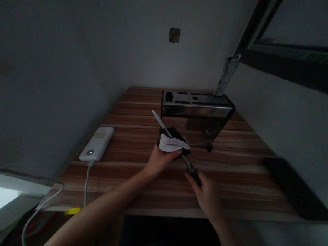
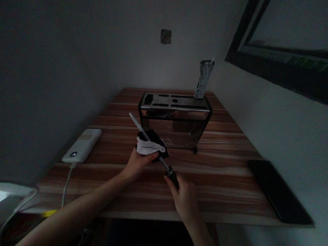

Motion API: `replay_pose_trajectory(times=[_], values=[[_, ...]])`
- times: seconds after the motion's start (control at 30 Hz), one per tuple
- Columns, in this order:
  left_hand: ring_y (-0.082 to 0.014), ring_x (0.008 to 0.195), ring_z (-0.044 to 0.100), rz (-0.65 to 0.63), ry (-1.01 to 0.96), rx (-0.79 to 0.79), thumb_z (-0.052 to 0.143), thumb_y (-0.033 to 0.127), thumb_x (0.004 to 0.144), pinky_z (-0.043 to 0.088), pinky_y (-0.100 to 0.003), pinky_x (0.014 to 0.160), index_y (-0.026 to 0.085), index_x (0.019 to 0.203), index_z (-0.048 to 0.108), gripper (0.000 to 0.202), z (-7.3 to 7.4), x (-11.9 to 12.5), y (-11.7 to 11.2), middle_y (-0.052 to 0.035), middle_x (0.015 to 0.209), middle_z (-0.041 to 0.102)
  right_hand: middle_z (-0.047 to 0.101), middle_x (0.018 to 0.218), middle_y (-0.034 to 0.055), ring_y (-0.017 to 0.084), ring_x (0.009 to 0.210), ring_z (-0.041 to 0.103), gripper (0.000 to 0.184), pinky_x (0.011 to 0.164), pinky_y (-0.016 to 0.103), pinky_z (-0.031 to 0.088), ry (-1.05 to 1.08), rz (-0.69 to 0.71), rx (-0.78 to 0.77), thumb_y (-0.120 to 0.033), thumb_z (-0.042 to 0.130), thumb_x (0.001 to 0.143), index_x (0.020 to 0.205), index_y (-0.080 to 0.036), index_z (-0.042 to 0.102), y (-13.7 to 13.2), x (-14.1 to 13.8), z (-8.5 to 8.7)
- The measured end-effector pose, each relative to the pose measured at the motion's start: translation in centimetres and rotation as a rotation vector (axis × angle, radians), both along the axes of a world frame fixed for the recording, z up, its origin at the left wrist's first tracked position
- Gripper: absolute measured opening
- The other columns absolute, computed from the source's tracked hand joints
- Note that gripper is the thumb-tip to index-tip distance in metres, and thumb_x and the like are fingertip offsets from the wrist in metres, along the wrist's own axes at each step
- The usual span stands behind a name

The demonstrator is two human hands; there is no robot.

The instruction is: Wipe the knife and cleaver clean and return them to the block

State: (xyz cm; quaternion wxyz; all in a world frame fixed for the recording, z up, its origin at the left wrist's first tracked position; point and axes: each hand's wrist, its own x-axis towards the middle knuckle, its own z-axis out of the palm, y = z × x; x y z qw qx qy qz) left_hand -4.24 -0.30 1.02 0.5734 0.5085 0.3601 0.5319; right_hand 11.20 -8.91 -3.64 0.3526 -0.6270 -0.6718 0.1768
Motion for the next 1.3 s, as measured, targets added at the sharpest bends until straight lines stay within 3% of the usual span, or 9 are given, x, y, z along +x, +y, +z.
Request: replay_pose_trajectory(times=[0.23, 0.5, 0.97, 1.3], values=[[-0.022, 0.089, 0.065, -0.195, 0.08, -0.013, 0.077, 0.028, 0.056, 0.051, -0.034, 0.083, 0.014, 0.087, 0.063, 0.037, -1.0, 1.0, -1.3, -0.0079, 0.093, 0.071, 0.071, 0.074, 0.0106, 0.024, 0.068, 0.068, 0.041, 0.061, 0.027, 0.046, -0.023, -0.025, 0.022, -0.049, 0.041, 0.088, 0.088, -0.016, 0.064, 0.0, 0.1, -0.3], [-0.0213, 0.091, 0.063, -0.223, 0.105, 0.026, 0.077, 0.025, 0.057, 0.049, -0.036, 0.085, 0.014, 0.091, 0.058, 0.039, -2.1, 1.2, -1.6, -0.0087, 0.096, 0.068, 0.068, 0.064, 0.0082, 0.021, 0.061, 0.066, 0.042, 0.057, 0.025, 0.044, -0.049, -0.041, 0.027, -0.051, 0.039, 0.088, 0.074, -0.018, 0.061, 0.0, 0.1, -0.3], [-0.0212, 0.089, 0.065, -0.173, 0.108, 0.067, 0.074, 0.027, 0.061, 0.051, -0.033, 0.083, 0.014, 0.088, 0.063, 0.032, -1.0, 1.0, -1.7, -0.009, 0.095, 0.07, 0.07, 0.072, 0.0081, 0.022, 0.068, 0.068, 0.034, 0.059, 0.025, 0.045, 0.013, -0.009, 0.022, -0.045, 0.044, 0.088, 0.085, -0.018, 0.063, 0.1, 0.0, 0.1], [-0.0229, 0.09, 0.066, -0.034, 0.095, 0.063, 0.074, 0.031, 0.06, 0.051, -0.034, 0.085, 0.014, 0.085, 0.066, 0.032, 0.0, 0.0, -0.5, -0.0091, 0.093, 0.071, 0.071, 0.072, 0.008, 0.022, 0.066, 0.068, 0.038, 0.058, 0.025, 0.045, -0.01, -0.011, -0.001, -0.049, 0.043, 0.088, 0.086, -0.017, 0.062, 0.2, 0.0, -0.1]])
